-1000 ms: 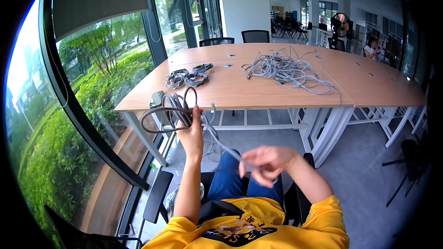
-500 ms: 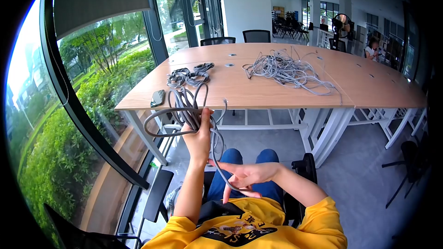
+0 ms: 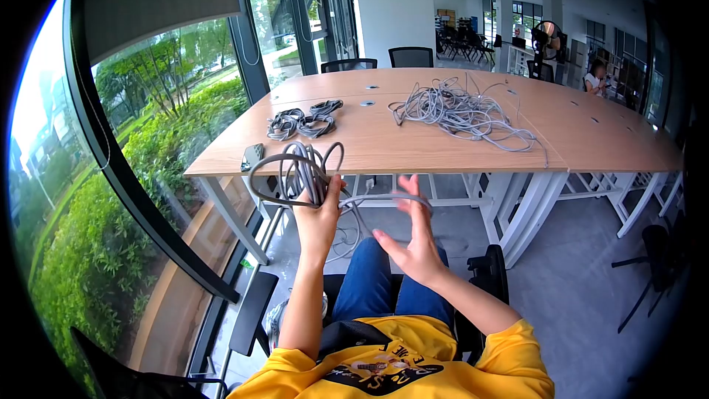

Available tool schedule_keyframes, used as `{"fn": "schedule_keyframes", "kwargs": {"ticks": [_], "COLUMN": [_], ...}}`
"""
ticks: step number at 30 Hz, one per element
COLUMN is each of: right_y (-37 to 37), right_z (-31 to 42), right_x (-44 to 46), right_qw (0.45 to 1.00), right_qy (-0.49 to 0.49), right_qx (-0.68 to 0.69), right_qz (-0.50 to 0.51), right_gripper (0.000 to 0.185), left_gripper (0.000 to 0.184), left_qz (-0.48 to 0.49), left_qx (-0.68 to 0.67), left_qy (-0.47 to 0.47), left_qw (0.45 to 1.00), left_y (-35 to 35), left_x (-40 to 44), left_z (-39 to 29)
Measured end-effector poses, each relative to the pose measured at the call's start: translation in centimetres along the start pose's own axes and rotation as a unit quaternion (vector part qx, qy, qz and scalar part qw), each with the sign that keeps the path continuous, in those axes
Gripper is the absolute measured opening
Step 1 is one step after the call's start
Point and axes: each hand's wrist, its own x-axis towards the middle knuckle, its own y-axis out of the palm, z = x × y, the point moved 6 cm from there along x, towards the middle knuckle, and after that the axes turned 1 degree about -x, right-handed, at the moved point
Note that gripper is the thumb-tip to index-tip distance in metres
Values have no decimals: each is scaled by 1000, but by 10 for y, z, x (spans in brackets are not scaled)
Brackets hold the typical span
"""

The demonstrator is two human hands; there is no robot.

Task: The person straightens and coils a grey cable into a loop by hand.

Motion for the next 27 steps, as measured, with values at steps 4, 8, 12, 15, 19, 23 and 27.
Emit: {"fn": "schedule_keyframes", "kwargs": {"ticks": [4,8,12,15,19,23,27], "right_y": [-19,-40,-55,-67,-72,-79,-97], "right_z": [12,7,-30,-32,-51,-54,-53], "right_x": [5,9,10,16,13,8,6], "right_qw": [994,973,823,724,648,580,606], "right_qy": [-63,1,110,195,208,263,329], "right_qx": [40,148,491,595,693,730,640], "right_qz": [-80,-178,-264,-290,-240,-247,-339], "right_gripper": [69,56,40,30,29,28,38], "left_gripper": [21,21,20,23,23,22,22], "left_qz": [-3,-41,-105,-120,-105,-102,-97], "left_qx": [37,28,56,51,60,91,93], "left_qy": [8,50,75,39,55,82,76], "left_qw": [999,998,990,991,991,987,988], "left_y": [1,-16,-39,-46,-46,-50,-52], "left_x": [0,8,16,16,20,23,27], "left_z": [-1,2,4,12,15,18,16]}}
